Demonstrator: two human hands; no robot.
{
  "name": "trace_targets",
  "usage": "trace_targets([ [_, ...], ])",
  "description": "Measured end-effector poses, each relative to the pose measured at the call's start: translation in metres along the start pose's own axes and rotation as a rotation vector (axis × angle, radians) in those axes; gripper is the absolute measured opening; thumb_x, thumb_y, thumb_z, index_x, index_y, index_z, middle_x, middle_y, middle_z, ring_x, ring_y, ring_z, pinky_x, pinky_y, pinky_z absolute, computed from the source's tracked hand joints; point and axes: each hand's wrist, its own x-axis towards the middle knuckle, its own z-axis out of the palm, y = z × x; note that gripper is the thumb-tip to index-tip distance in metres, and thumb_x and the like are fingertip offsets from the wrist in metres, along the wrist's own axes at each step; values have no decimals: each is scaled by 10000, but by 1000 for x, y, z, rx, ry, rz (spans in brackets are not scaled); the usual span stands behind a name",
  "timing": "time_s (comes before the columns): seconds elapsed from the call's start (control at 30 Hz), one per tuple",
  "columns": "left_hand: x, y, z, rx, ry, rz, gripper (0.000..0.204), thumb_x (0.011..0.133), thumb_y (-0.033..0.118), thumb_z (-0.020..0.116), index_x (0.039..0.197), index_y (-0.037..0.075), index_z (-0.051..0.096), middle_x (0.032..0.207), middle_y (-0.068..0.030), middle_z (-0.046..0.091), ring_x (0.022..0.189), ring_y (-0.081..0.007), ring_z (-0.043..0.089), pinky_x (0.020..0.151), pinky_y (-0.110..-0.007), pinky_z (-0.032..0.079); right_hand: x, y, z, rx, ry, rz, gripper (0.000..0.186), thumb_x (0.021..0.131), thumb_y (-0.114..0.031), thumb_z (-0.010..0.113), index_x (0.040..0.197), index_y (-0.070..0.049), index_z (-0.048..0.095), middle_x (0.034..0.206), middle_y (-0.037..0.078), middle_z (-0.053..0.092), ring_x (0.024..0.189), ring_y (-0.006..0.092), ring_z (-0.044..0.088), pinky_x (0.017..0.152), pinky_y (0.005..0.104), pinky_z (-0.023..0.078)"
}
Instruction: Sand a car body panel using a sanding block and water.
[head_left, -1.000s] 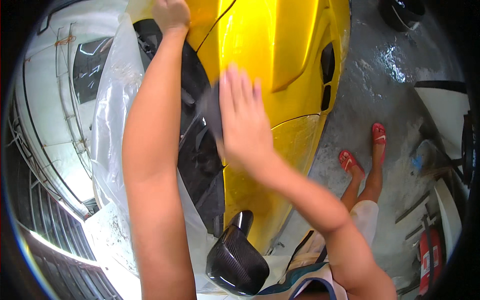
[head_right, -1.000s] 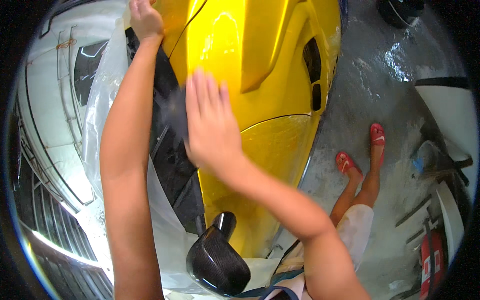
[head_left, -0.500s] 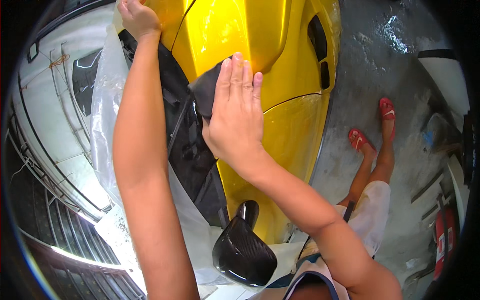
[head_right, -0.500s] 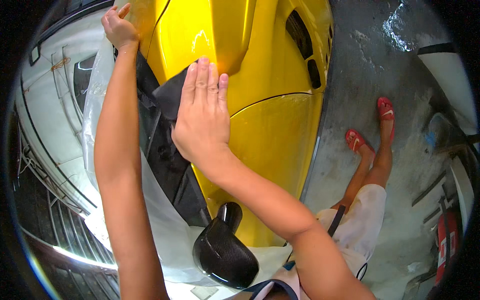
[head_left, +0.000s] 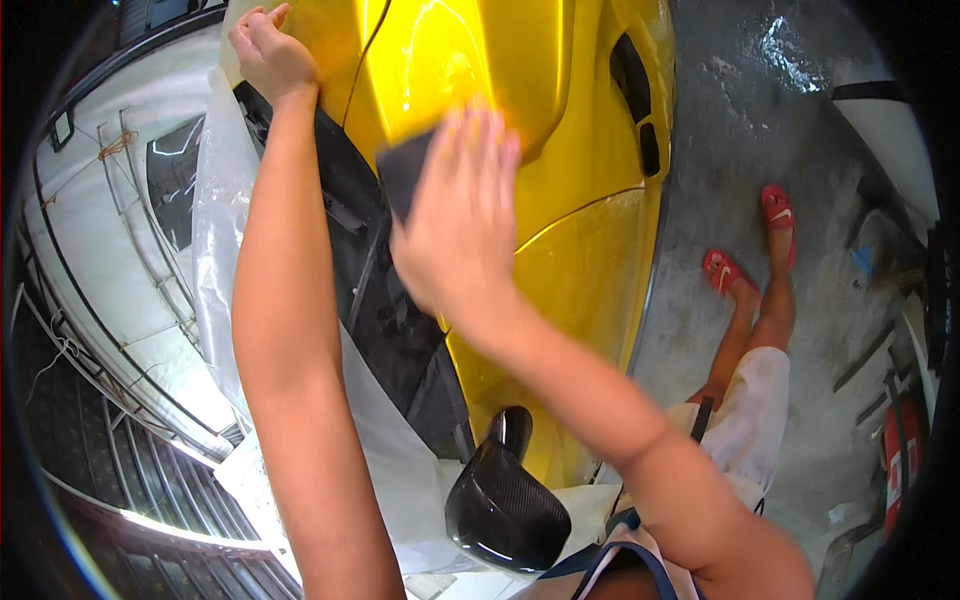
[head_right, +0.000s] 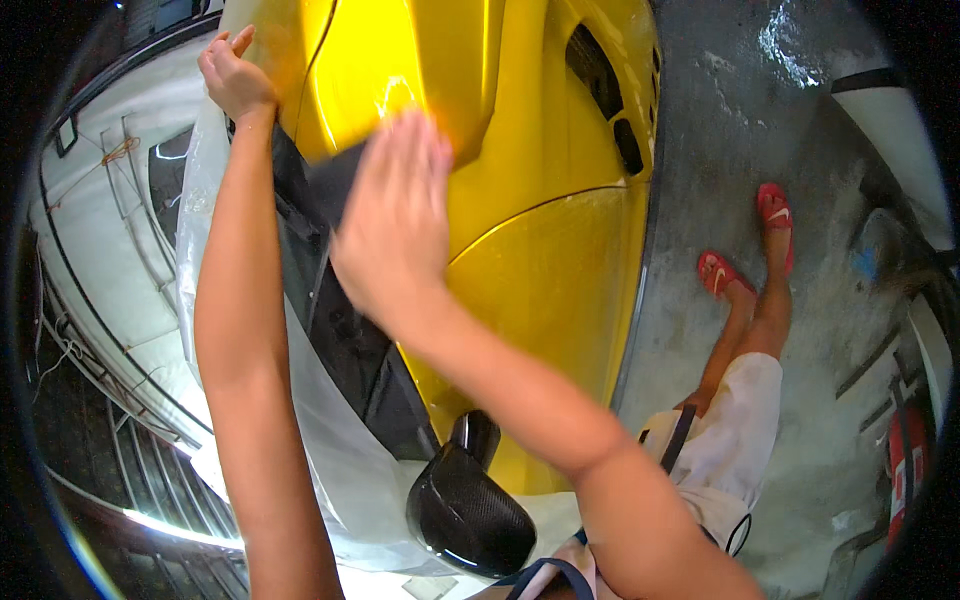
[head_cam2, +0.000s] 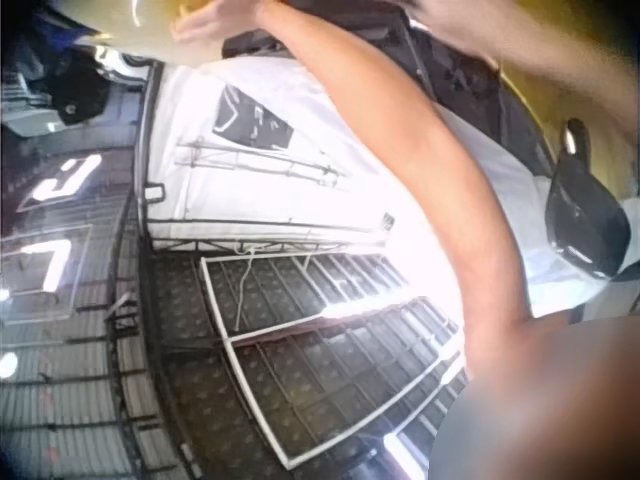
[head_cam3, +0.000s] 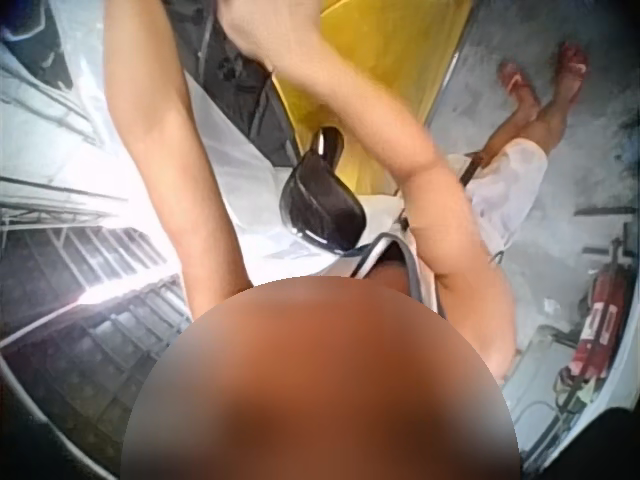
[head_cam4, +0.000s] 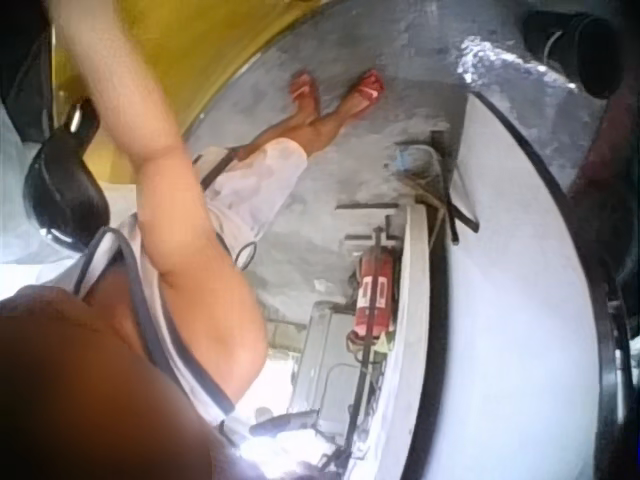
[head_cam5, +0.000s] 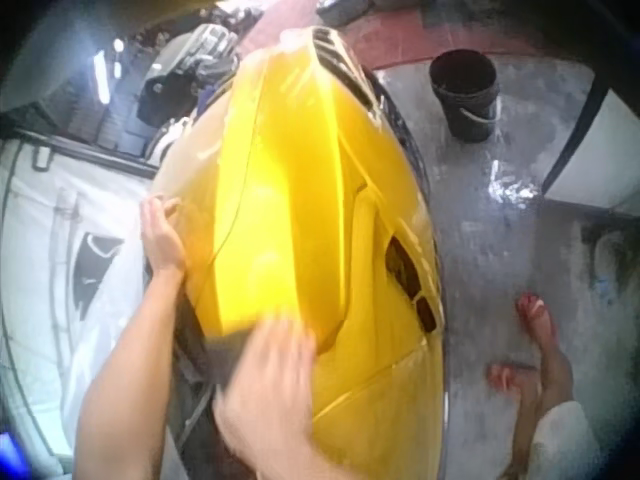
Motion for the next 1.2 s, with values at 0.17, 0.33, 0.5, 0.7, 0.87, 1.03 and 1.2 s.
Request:
trace_targets([
  [0.17, -3, -2, 14, -39, 29, 25, 423, 1007, 328, 387, 1199, -11, 550, 1066, -177, 768, 1066, -270, 683, 1078, -341, 389, 90, 13, 20, -103, 247, -25, 708, 911, -186, 490, 1481, 199, 324, 1587, 370, 309, 1516, 478, 268, 1268, 542, 134],
  [0.33, -9, 4, -1, 9, 74, -3, 389, 1009, 313, 389, 1166, -10, 540, 1034, -184, 768, 1072, -262, 685, 1063, -369, 410, -51, 3, -9, 32, -69, -11, 732, 869, -165, 557, 1470, 195, 348, 1566, 390, 324, 1500, 490, 295, 1260, 551, 158],
  [0.5, -3, 7, 23, -46, 33, 45, 415, 1018, 323, 385, 1182, -22, 547, 1059, -178, 754, 1051, -271, 662, 1006, -355, 434, 110, 24, 11, -55, 287, -170, 710, 880, -208, 567, 1442, 187, 390, 1519, 382, 402, 1454, 482, 371, 1245, 537, 209],
  [0.7, 1, -2, -3, 54, -5, 27, 419, 1023, 323, 368, 1180, -23, 544, 1065, -186, 757, 1080, -274, 671, 1037, -367, 423, -64, 18, -21, 78, -152, -95, 666, 876, -134, 500, 1466, 156, 392, 1568, 345, 364, 1488, 456, 337, 1249, 532, 211],
  [0.87, 2, 1, 11, 64, 6, 5, 446, 1001, 340, 381, 1181, -25, 564, 1074, -181, 759, 1081, -295, 662, 1031, -375, 418, -15, 28, -27, 19, -95, -157, 681, 883, -126, 482, 1494, 151, 363, 1597, 329, 333, 1504, 448, 322, 1254, 517, 214],
  [1.03, 8, -11, 0, 192, -36, 114, 450, 991, 349, 391, 1183, -18, 568, 1043, -169, 770, 1084, -288, 667, 1035, -365, 421, -90, 56, -48, 54, -271, -382, 620, 909, -174, 454, 1460, 109, 449, 1568, 262, 427, 1473, 379, 409, 1238, 485, 281],
  [1.2, 6, -11, 1, 4, 3, -20, 430, 982, 334, 392, 1180, -14, 548, 1037, -174, 769, 1059, -280, 681, 1027, -359, 433, -41, 122, -57, 44, -371, -740, 645, 891, -155, 498, 1494, 60, 427, 1591, 211, 419, 1491, 331, 399, 1250, 474, 275],
])
